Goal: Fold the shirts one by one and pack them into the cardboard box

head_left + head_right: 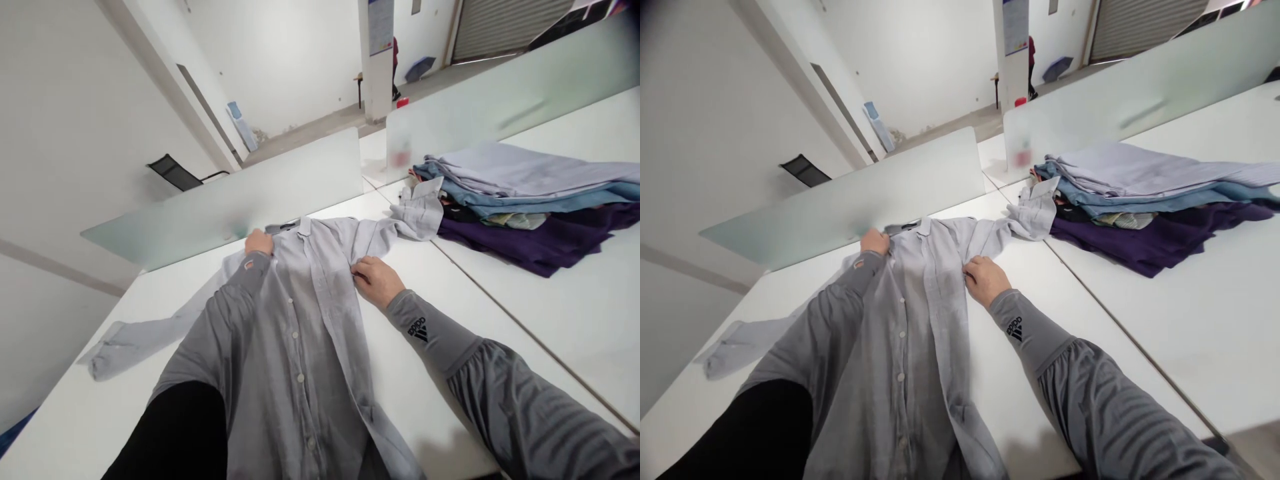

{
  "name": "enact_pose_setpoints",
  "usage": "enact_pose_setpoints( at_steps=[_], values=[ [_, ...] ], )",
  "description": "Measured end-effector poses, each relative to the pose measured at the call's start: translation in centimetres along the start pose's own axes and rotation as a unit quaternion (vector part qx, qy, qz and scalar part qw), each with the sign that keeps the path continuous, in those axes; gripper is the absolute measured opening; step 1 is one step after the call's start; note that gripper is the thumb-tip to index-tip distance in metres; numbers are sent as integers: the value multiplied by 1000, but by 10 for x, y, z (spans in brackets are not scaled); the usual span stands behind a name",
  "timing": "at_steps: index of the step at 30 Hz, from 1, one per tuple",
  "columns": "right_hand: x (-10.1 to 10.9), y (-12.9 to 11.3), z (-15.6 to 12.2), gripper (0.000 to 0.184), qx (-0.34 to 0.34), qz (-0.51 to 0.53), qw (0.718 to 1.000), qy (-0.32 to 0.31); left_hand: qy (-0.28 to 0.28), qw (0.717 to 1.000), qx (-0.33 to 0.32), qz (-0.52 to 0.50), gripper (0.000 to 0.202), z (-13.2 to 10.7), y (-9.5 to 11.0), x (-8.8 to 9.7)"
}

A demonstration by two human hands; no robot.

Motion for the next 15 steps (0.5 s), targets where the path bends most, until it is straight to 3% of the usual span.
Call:
enact_pose_setpoints(
  at_steps=[4, 10, 13, 15],
  values=[
    [0, 1, 0, 23, -6, -2, 1000, 1, -2, 999, 13, -41, 24, 14, 4, 3],
    [1, -2, 0, 22, -18, 19, 1000, 11, 40, 996, 5, -83, 32, -18, 33, -12],
    [3, -4, 0, 23, -32, 29, 999, 26, 3, 995, -27, -101, 41, -33, 53, -13],
    [2, -4, -1, 24, -41, 28, 998, 26, -34, 992, -50, -110, 36, -38, 65, -12]
  ],
)
Point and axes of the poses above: each hand's wrist, its own z-axis towards the middle knuckle, its own x-axis out of the back of the hand, y = z × x, the point moved 1 cm from there along z, towards the middle knuckle, and after that the axes turned 12 degrees about z, right-handed, at the moved point
